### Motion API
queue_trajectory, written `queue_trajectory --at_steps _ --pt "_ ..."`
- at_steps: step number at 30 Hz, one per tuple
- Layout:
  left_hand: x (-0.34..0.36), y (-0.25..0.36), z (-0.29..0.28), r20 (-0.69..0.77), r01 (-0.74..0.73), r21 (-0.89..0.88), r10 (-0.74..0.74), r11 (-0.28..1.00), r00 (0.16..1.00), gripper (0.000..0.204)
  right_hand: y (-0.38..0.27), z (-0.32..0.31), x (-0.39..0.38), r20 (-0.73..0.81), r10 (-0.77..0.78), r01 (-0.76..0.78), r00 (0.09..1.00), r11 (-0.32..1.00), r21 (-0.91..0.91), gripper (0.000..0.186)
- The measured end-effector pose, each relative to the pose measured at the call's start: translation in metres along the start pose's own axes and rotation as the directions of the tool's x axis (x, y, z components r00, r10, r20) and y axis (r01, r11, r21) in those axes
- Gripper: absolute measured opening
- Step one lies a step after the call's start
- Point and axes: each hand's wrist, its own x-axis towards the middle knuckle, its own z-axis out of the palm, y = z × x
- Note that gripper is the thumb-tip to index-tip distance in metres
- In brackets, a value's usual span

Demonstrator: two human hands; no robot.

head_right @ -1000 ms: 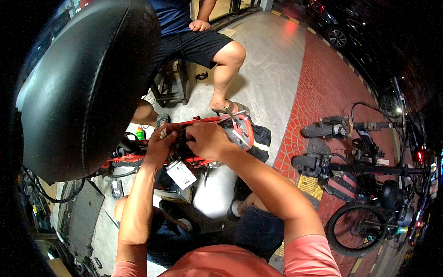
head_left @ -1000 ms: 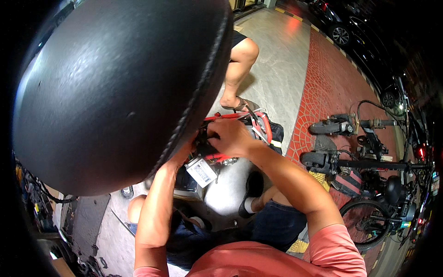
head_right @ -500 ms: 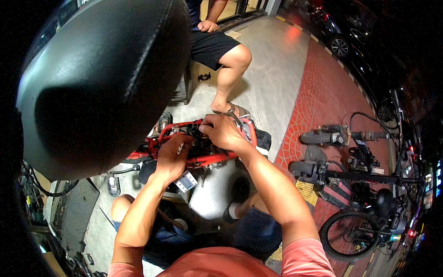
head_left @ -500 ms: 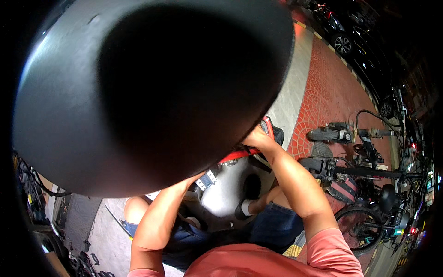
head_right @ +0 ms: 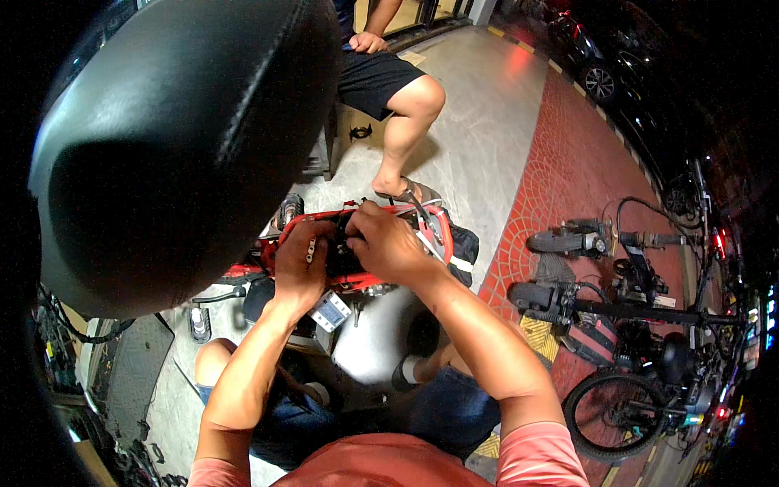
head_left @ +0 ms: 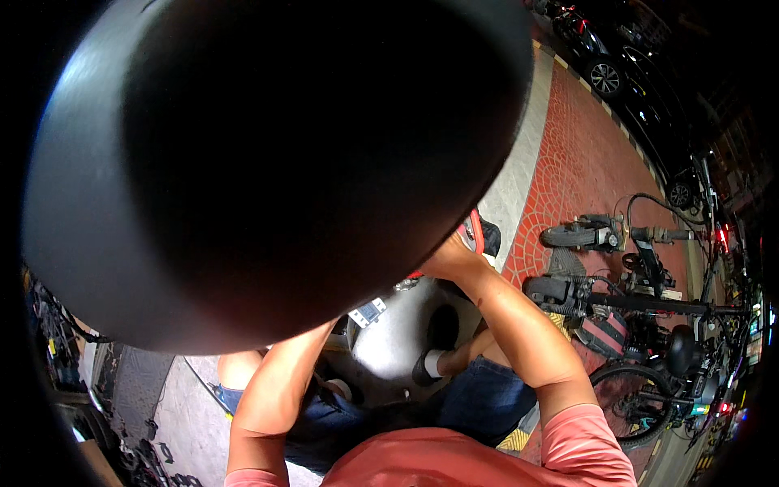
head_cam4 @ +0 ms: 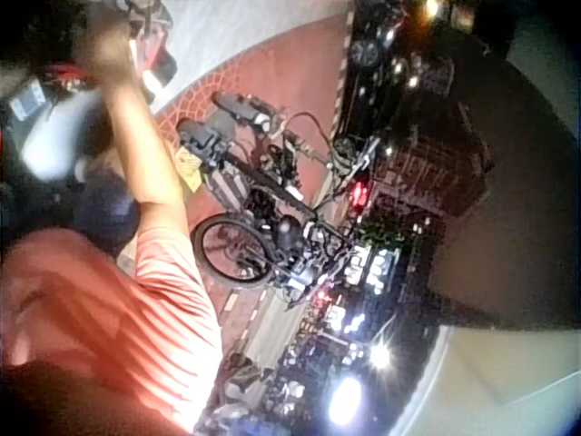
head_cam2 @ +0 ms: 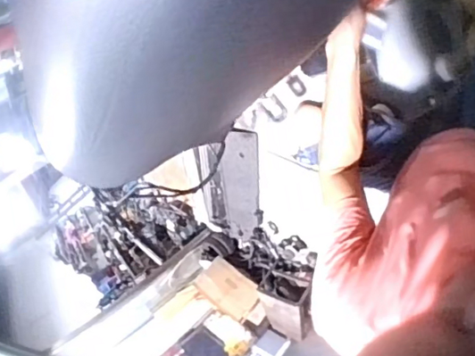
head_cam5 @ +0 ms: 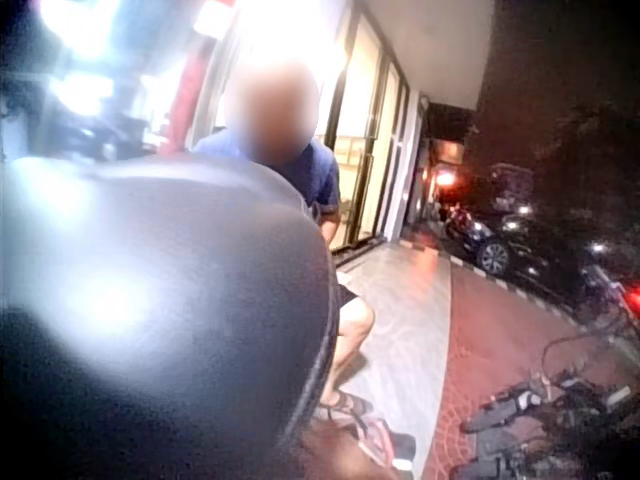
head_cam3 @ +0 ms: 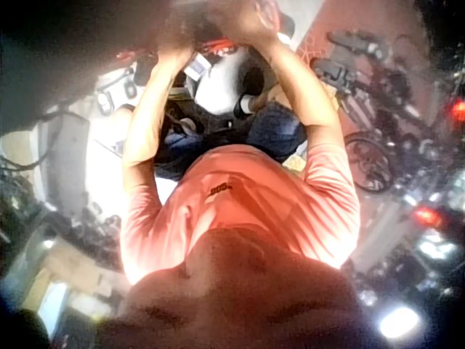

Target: The person is sitting on the floor and working on the internal wiring of a red bicycle. They are seen handling various wires and a silver electronic component, connecting them within the bike's frame.

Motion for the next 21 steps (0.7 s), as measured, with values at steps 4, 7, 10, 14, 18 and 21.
queue_trajectory --at_steps 4,7,10,14,18,21 --pt "-0.010 -0.012 -0.004 0.108 0.051 0.133 -0.065 0.990 0.992 0.028 0.003 0.002 0.000 0.014 -0.022 0.023 1.000 0.990 -0.136 0.021" --pt "-0.006 -0.010 -0.001 0.136 0.017 0.157 -0.038 0.987 0.990 0.030 -0.001 0.003 -0.001 -0.035 -0.008 0.003 0.999 0.993 -0.116 0.020" --pt "0.003 0.000 0.006 0.131 -0.067 0.000 0.067 0.998 0.989 0.030 -0.007 -0.009 0.000 0.092 0.150 -0.133 0.984 0.977 -0.164 0.025" --pt "0.015 -0.005 0.003 0.242 -0.024 0.107 -0.003 0.994 0.970 0.027 -0.009 -0.005 0.002 0.130 0.268 -0.253 0.954 0.960 -0.124 0.019" --pt "0.026 -0.018 0.000 0.345 -0.017 0.153 -0.037 0.988 0.938 0.026 0.001 0.001 -0.001 0.144 0.245 -0.240 0.959 0.969 -0.050 0.021" --pt "0.035 -0.023 -0.007 0.439 0.004 0.120 -0.057 0.993 0.897 0.024 0.009 0.004 -0.003 0.155 0.214 -0.213 0.964 0.977 -0.021 0.021"
